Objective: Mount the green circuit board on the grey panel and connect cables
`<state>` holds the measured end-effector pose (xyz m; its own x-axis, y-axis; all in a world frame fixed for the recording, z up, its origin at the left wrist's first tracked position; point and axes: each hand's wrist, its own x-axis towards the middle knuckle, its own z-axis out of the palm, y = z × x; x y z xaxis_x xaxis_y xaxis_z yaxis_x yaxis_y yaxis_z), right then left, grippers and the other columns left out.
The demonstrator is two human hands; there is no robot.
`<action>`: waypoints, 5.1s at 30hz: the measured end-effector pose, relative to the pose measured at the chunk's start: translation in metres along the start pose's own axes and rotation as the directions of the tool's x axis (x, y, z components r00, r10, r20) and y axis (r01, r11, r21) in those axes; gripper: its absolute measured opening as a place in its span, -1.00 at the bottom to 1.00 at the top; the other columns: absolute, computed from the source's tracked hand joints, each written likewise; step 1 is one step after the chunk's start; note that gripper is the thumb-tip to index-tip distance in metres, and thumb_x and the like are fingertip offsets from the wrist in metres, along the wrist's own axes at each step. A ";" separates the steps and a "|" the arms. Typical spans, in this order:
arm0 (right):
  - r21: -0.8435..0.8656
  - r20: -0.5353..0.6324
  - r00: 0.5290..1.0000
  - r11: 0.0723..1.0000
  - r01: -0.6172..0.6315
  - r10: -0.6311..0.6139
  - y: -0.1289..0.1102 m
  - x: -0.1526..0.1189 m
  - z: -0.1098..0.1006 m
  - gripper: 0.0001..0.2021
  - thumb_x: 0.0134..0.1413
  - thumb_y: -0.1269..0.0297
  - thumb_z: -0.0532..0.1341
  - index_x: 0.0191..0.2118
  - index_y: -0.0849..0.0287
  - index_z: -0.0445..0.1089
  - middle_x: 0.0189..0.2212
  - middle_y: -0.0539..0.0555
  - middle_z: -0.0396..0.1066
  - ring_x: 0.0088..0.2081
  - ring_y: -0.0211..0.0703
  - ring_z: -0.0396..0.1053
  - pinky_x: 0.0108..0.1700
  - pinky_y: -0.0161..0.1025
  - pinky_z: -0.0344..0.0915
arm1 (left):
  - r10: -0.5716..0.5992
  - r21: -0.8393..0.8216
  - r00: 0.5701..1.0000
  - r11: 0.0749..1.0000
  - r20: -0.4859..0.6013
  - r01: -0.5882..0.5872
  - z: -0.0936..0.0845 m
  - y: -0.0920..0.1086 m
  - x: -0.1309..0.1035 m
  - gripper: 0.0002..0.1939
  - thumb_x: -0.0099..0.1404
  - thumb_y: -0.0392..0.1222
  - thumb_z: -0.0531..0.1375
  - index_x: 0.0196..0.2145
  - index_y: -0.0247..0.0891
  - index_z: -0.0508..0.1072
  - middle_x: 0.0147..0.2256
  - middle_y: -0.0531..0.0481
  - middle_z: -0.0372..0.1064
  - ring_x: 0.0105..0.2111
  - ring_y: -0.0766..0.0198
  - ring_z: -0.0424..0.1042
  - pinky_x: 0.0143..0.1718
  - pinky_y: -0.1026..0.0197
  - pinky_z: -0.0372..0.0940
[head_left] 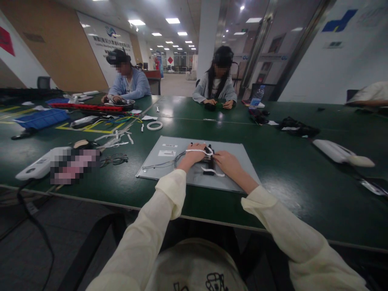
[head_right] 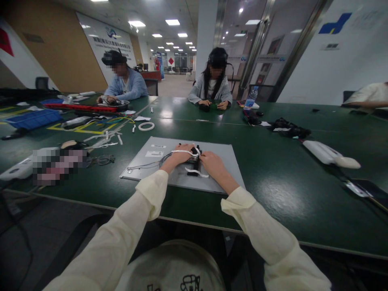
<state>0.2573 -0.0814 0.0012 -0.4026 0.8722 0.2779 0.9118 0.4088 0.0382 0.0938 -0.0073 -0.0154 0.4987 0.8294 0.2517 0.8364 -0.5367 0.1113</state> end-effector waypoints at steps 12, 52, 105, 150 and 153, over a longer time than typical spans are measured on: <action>0.438 -0.048 0.998 0.899 -0.010 0.034 0.024 0.000 0.003 -0.78 0.02 0.47 0.12 -0.29 0.19 0.50 -0.28 0.05 0.45 -0.25 -0.22 0.36 -0.13 -0.31 0.23 | -0.025 -0.056 0.998 0.998 0.057 0.029 -0.011 0.003 0.003 -0.65 0.28 -0.20 0.01 0.02 -0.16 0.32 -0.01 -0.12 0.33 -0.01 0.12 0.29 0.02 0.09 0.13; 0.889 0.386 0.876 0.370 -0.270 -0.288 0.011 -0.010 -0.043 -0.68 -0.04 0.06 0.22 -0.33 0.26 0.34 -0.39 0.05 0.39 -0.35 -0.27 0.31 -0.30 -0.34 0.20 | -0.064 -0.249 0.997 0.967 -0.035 0.053 -0.024 0.003 0.000 -0.66 0.25 -0.25 0.02 -0.03 -0.24 0.36 -0.06 -0.10 0.38 -0.06 0.24 0.32 0.02 0.24 0.14; 0.030 0.276 0.955 0.992 -0.123 0.110 -0.007 -0.008 -0.021 -0.67 0.21 0.14 -0.04 -0.31 0.20 0.38 -0.37 0.13 0.41 -0.36 -0.19 0.32 -0.42 -0.33 -0.01 | -0.071 -0.088 0.992 0.993 0.107 0.081 -0.042 0.041 -0.067 -0.72 0.26 -0.15 0.01 -0.31 -0.32 0.47 -0.32 -0.12 0.45 -0.27 0.19 0.43 -0.21 0.23 0.27; 0.089 -0.226 0.856 0.866 0.493 -0.464 -0.026 -0.012 -0.022 -0.79 0.20 0.33 0.02 -0.18 0.21 0.38 -0.25 0.17 0.39 -0.23 -0.15 0.31 -0.20 -0.23 0.23 | -0.052 0.010 0.980 0.999 0.191 0.051 -0.037 0.018 -0.064 -0.71 0.23 -0.14 0.01 -0.28 -0.30 0.48 -0.26 -0.18 0.45 -0.20 0.18 0.42 -0.12 0.19 0.27; 0.063 -0.242 0.859 0.876 0.479 -0.452 -0.024 -0.013 -0.025 -0.77 0.23 0.32 0.01 -0.24 0.22 0.40 -0.27 0.16 0.40 -0.23 -0.15 0.32 -0.19 -0.23 0.22 | -0.059 0.001 0.984 0.998 0.168 0.060 -0.035 0.016 -0.064 -0.71 0.23 -0.12 0.01 -0.29 -0.31 0.47 -0.26 -0.17 0.44 -0.20 0.18 0.42 -0.13 0.20 0.27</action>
<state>0.2428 -0.1093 0.0202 -0.7386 0.4990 0.4533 0.6006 0.7925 0.1063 0.0676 -0.0748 0.0036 0.4792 0.8741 0.0797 0.8651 -0.4857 0.1252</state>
